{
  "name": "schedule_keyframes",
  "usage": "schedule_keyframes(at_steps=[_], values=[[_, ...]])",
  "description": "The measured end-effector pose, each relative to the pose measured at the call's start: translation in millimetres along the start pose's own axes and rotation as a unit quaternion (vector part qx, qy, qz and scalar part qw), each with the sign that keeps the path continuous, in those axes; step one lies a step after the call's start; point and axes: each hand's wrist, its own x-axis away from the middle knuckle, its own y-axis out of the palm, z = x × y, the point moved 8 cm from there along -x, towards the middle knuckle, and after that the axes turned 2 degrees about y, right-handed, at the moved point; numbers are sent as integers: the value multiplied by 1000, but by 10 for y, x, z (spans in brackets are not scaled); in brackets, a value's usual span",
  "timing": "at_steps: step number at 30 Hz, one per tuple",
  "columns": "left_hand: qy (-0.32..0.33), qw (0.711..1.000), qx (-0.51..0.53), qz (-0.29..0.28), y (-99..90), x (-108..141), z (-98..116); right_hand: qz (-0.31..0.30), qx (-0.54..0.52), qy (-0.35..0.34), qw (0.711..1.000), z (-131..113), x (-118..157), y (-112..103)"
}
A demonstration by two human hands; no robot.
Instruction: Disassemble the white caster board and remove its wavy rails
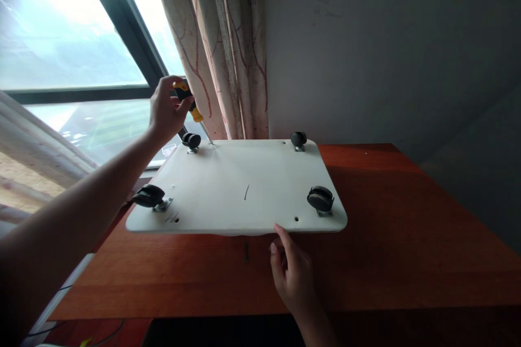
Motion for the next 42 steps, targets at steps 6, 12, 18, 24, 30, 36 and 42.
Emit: schedule_keyframes(at_steps=[6, 12, 18, 24, 30, 36, 42], values=[[-2, 1000, -20, -10, -38, 27, 43, -2, 1, 6, 1000, 21, 12, 6], [-22, 1000, -13, -4, -55, 21, -12, -2, -3, 11, 1000, 23, 3, -2], [-30, 999, -9, 8, -75, 21, -27, -4, -1, 15, 1000, 23, 7, 2], [-26, 1000, 7, 9, -80, 38, -10, -4, 0, 8, 1000, -2, 1, -8], [-1, 1000, 9, 23, -80, 45, 4, -5, 2, 14, 1000, 15, 7, -5], [19, 998, 9, 54, -140, 21, 79, -4, 0, 10, 1000, 1, 10, -6], [6, 999, 12, 33, -97, 16, 44, -4, -1, 12, 1000, 5, 11, -5]])
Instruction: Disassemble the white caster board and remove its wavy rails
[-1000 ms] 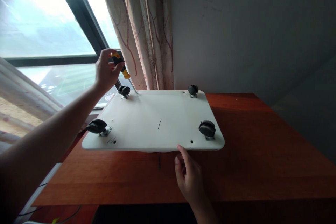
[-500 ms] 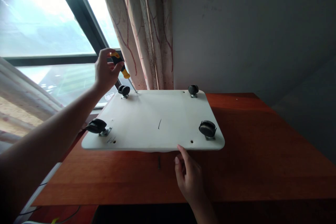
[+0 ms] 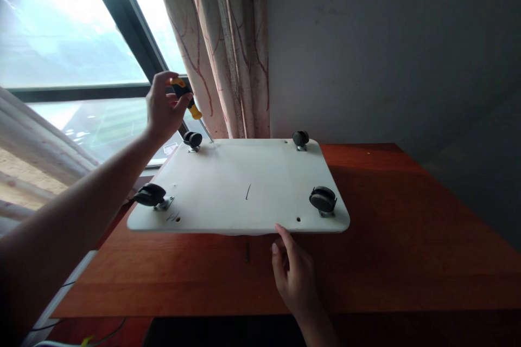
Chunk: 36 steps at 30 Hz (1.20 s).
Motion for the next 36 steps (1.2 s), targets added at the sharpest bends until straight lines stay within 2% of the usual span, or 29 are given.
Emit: schedule_keyframes(at_steps=[8, 15, 24, 29, 36], values=[[-30, 999, 4, -37, 33, 44, -20, 3, 5, 0, 1000, -23, -15, -9], [-36, 998, 5, -44, 59, 76, -38, 2, 9, -2, 1000, -18, -10, -8], [5, 997, -30, -70, 190, 1, -91, 4, 10, -5, 1000, -21, -8, -12], [15, 994, -12, -103, 304, -25, -106, -3, 7, 0, 1000, -12, -14, -7], [3, 996, -19, -92, 281, -57, -148, -1, 11, -6, 1000, -27, -22, -10]])
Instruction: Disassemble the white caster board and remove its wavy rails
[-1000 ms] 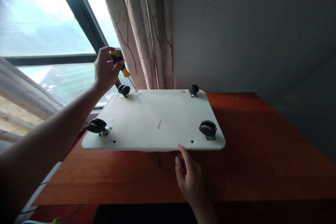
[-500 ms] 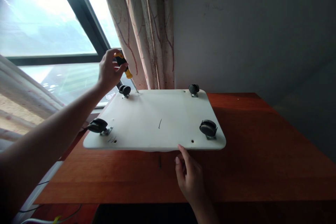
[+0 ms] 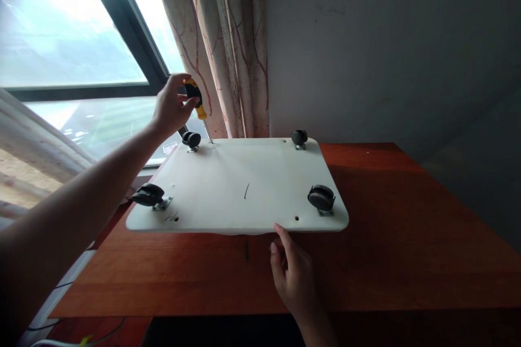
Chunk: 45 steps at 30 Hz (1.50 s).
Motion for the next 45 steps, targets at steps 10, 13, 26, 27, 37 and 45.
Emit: schedule_keyframes(at_steps=[10, 13, 26, 27, 37, 45], values=[[-6, 1000, -14, 9, -6, -31, 110, -2, 2, 3, 1000, 13, 10, 12], [6, 996, 77, -33, 62, -89, 90, -4, 4, 8, 1000, 12, 9, 16], [13, 996, 84, -40, 2, -119, 78, -12, -11, 9, 1000, 41, 17, 35], [15, 992, 111, -52, 28, -123, 76, -12, -11, 9, 1000, 39, 16, 36], [6, 1000, -21, -19, -17, -145, 8, -10, -5, 4, 1000, 27, 14, 27], [23, 984, 134, -112, 151, -52, 4, -14, -11, 8, 1000, 41, 19, 40]])
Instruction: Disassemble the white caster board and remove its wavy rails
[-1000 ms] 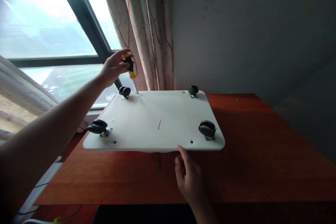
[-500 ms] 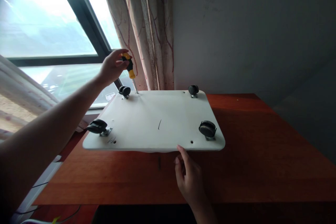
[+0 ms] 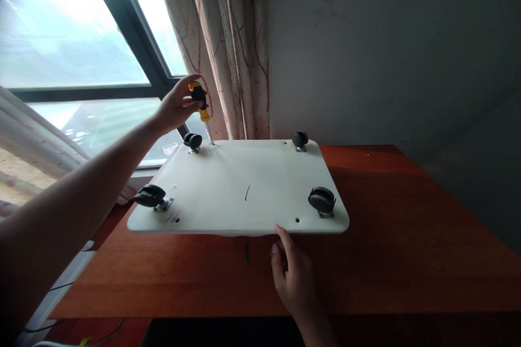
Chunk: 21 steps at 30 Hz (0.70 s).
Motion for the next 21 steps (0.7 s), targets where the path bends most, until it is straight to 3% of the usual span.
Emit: schedule_keyframes(at_steps=[3, 5, 7, 11, 13, 16, 18, 21], values=[[-18, 992, -108, 59, -159, 22, 6, 0, -4, 0, 1000, -4, 3, -1], [-28, 986, -155, 62, -210, 5, 8, 0, -7, 3, 1000, 6, 5, 1], [-22, 989, -143, 32, -183, -40, 9, -2, -10, 8, 1000, 31, 8, 8], [16, 999, -21, -39, -53, -109, 44, -5, -14, 13, 1000, 80, 14, 24], [12, 999, -37, -17, -79, -100, 58, -1, -14, 11, 1000, 79, 12, 20], [-8, 986, -161, 41, -177, -36, 106, 2, -15, 8, 1000, 60, 5, 11], [-12, 978, -202, 45, -195, -3, 131, -1, -18, 12, 1000, 55, 3, 12], [-1, 992, -123, 18, -155, -4, 97, -9, -17, 22, 1000, 67, 4, 23]])
